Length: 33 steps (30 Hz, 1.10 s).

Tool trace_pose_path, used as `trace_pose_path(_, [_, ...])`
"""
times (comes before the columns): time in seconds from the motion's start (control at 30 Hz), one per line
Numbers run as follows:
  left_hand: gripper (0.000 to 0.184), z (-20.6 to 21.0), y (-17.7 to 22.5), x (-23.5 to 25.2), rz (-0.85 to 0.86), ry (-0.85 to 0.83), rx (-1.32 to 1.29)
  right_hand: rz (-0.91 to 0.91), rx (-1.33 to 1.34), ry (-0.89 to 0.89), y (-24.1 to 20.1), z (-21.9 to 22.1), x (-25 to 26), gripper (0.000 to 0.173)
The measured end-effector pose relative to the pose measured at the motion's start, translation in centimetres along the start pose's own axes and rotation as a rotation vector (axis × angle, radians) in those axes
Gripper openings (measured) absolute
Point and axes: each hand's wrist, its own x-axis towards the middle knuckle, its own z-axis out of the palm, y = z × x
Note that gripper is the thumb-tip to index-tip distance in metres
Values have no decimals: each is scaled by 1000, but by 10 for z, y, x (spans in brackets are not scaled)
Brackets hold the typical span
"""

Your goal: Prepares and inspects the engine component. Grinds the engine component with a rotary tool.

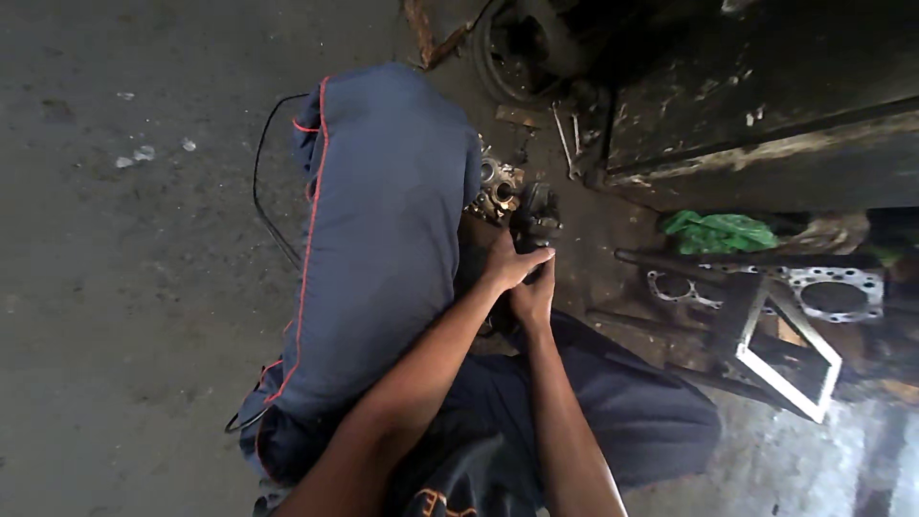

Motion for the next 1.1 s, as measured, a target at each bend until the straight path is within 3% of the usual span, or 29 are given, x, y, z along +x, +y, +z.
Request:
trace_pose_path(0.1, [96,1,4,-6,39,14,1,-10,13,-13,-5,-5,-3,91])
trace_pose_path(0.27, [77,-3,7,-4,17,-12,15,35,-10,-14,-5,-1,1,86])
trace_pose_path(0.43, [70,2,-1,3,15,2,-10,45,-8,-18,1,0,3,88])
trace_pose_path(0.57, [79,4,6,-5,21,2,3,14,20,-5,-6,-6,-2,89])
trace_pose_path(0.77, [71,-1,-1,4,-1,-5,25,53,-20,-20,-2,3,2,86])
trace_pose_path(1.1, [78,1,2,-4,34,12,-14,4,-2,15,0,2,-6,94])
